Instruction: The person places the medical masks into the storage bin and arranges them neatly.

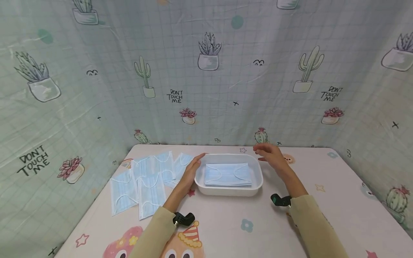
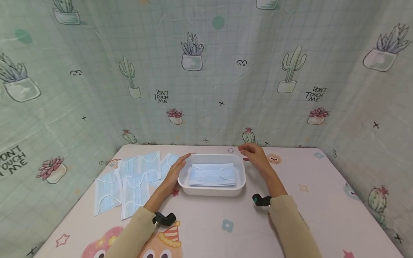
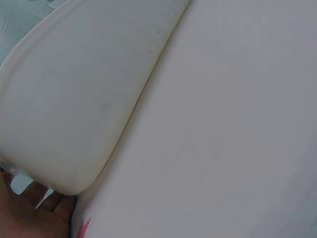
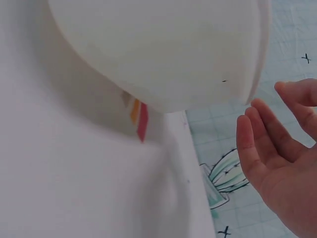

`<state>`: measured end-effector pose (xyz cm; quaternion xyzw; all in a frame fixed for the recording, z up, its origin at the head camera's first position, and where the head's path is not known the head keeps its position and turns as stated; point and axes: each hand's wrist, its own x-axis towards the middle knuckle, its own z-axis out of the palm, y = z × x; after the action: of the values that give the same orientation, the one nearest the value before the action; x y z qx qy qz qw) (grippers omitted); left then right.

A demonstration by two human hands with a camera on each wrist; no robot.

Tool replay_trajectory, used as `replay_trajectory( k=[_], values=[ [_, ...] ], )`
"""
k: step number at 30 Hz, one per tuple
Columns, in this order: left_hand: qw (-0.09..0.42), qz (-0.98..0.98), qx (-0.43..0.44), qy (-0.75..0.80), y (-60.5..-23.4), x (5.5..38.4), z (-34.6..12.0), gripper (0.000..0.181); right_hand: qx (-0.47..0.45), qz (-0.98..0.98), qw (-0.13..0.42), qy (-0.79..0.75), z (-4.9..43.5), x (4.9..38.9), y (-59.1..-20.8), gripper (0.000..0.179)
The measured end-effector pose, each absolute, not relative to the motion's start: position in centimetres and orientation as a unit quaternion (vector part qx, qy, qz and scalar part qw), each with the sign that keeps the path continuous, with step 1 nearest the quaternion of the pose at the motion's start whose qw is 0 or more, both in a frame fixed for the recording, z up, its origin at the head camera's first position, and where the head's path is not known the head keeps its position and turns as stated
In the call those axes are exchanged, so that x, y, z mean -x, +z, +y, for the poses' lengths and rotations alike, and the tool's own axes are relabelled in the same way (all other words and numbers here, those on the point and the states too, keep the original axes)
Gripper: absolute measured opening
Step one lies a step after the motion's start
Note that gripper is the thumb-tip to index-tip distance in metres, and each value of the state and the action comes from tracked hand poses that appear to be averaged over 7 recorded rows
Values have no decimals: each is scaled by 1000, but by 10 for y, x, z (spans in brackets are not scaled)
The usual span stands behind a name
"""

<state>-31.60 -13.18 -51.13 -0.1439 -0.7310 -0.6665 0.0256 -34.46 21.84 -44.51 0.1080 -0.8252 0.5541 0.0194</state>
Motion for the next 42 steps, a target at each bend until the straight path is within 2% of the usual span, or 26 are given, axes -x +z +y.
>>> replay_trajectory(
  k=[19,28,42],
  values=[
    [22,-730,142,-668,-514,318,-131,46,-110,-808,-25,578,217,341,-464,42],
    [38,-736,138,-662,-511,317,-132,46,-106,-807,-34,579,212,343,-466,43],
    [23,-731,144,-666,-513,316,-133,46,-108,-814,-41,569,210,345,-476,41]
  ],
)
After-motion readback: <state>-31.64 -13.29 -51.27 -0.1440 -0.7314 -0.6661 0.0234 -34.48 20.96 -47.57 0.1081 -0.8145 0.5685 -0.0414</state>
